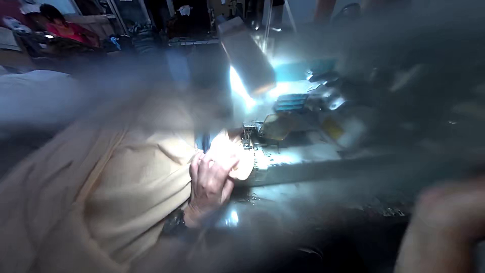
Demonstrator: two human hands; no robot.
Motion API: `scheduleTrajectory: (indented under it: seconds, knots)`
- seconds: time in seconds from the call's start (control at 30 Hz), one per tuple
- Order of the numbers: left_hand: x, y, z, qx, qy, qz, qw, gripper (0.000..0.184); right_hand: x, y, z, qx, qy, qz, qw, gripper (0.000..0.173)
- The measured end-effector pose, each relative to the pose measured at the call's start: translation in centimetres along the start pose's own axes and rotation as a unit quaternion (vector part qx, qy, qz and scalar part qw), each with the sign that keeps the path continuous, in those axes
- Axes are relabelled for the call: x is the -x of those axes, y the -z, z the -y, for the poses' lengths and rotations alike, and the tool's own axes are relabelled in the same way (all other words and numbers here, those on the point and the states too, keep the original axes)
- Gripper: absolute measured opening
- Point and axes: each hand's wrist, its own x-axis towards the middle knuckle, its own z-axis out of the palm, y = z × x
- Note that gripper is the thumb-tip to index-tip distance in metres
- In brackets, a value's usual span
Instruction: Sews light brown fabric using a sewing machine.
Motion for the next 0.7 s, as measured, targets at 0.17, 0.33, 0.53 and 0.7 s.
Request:
scheduleTrajectory:
  seconds: [0.17, 0.33, 0.53, 0.7]
  knots:
    - [-7.4, 2.6, 0.0, -0.141, 0.009, 0.232, 0.962, 0.021, 15.6, -4.7, -2.2, 0.107, 0.144, 0.4, 0.899, 0.028]
    - [-11.3, -2.7, 3.8, -0.155, 0.017, 0.212, 0.965, 0.024, 18.3, -7.1, -1.8, 0.17, 0.213, 0.528, 0.804, 0.031]
    - [-12.3, -1.1, 9.4, -0.109, 0.099, 0.119, 0.982, 0.027, 16.2, -6.0, -3.0, 0.035, 0.196, 0.407, 0.891, 0.036]
    - [-4.4, 5.5, 6.6, -0.083, -0.033, -0.08, 0.993, 0.012, 12.9, -8.3, 1.2, 0.099, 0.246, 0.351, 0.898, 0.049]
